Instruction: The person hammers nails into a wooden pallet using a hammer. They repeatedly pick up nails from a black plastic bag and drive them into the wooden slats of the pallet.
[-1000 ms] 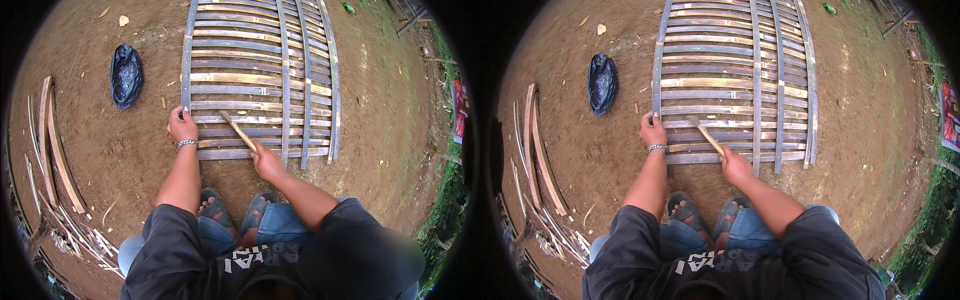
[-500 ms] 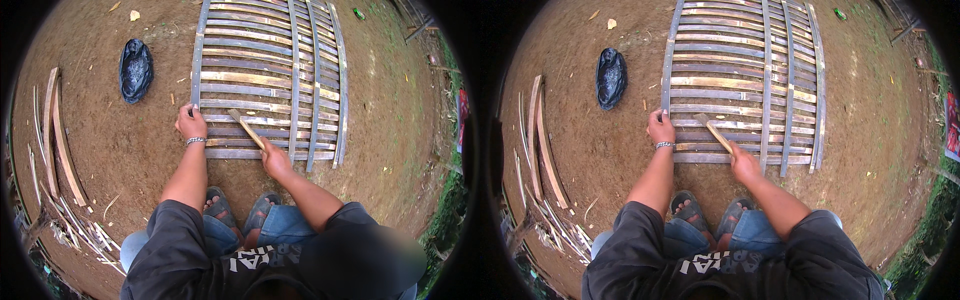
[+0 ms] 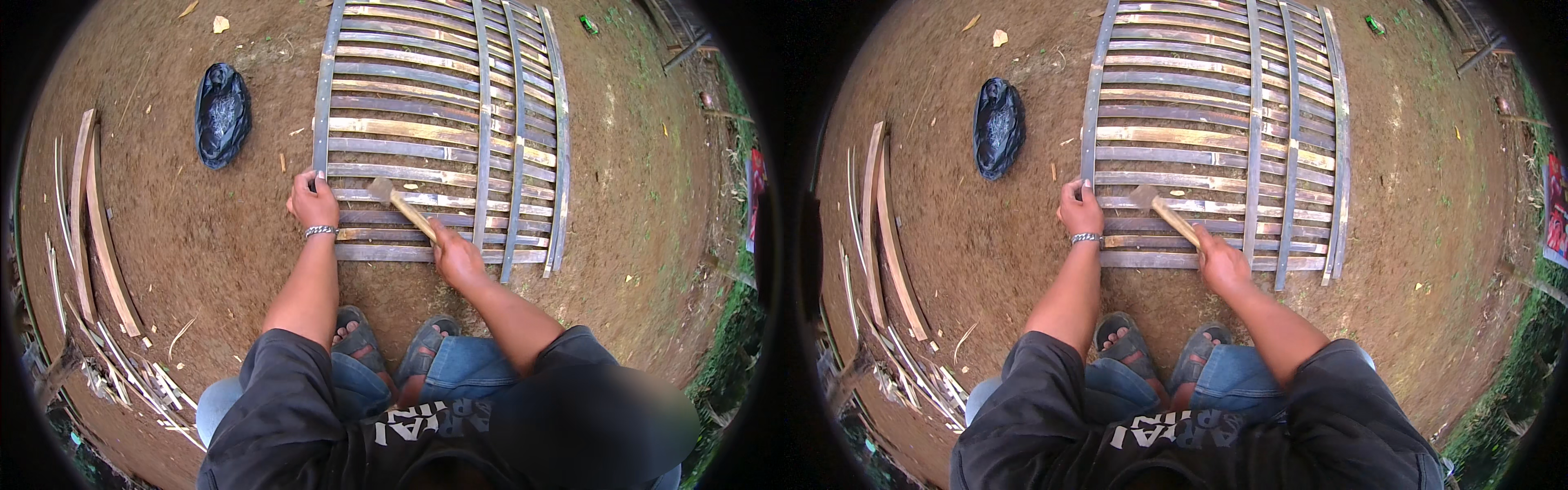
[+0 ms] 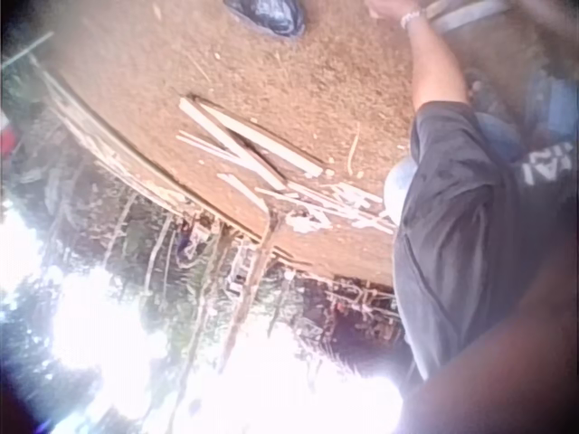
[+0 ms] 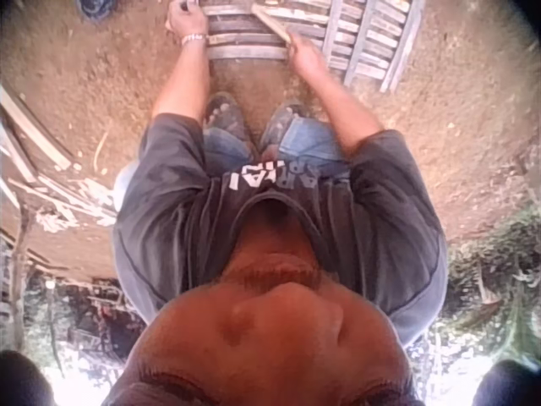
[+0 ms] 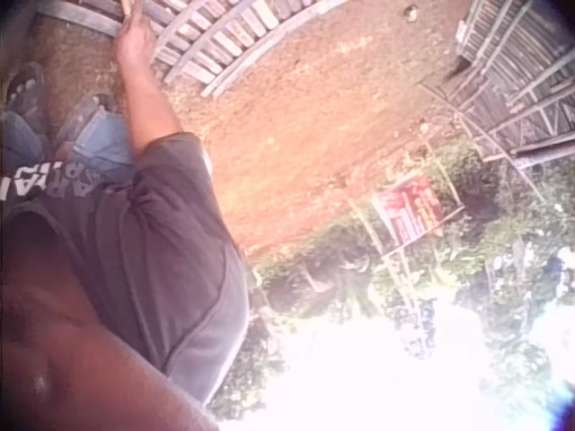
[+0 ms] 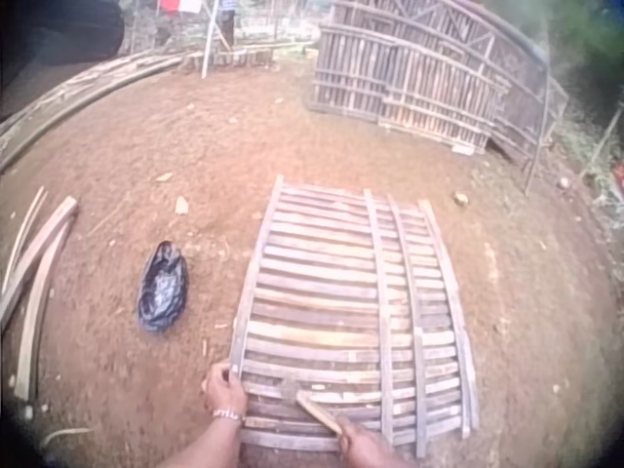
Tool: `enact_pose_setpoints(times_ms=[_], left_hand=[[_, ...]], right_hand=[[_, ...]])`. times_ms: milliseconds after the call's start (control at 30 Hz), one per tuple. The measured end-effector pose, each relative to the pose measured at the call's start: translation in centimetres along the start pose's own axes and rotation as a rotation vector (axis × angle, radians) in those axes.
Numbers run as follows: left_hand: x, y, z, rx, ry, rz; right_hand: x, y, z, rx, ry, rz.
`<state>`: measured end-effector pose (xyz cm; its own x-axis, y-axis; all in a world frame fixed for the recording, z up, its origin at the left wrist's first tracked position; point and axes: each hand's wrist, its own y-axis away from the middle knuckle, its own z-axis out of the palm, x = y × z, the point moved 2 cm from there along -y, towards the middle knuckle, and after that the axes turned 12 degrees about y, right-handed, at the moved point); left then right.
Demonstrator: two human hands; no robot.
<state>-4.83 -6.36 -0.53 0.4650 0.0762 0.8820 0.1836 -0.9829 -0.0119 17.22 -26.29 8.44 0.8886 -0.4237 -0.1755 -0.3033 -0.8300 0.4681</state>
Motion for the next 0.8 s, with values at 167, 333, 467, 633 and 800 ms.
enact_pose_setpoints(times_ms=[167,333,467,633,800], left_hand=[[0.7,0.0,0.1,-0.016,-0.021,0.016],[0.2,-0.1,0.1,-0.006,-0.019,0.018],[0.6,0.1,0.3,-0.006,-0.036,0.066],[0.6,-0.1,-0.1,0.006,-0.032,0.044],[1.2,-0.1,0.3,0.038,0.014,-0.041]], right_hand=[[1.3,-1.2,0.3,0.065,0.059,-0.04],[2.1,-2.4,-2.1,-0.043,0.228,-0.157],[2.9,-2.0,-2.1,-0.046,0.256,-0.182],[3.3,-2.6,-1.9,-0.034,0.224,-0.164],[3.2,-1.4,-1.1,0.067,0.046,-0.14]])
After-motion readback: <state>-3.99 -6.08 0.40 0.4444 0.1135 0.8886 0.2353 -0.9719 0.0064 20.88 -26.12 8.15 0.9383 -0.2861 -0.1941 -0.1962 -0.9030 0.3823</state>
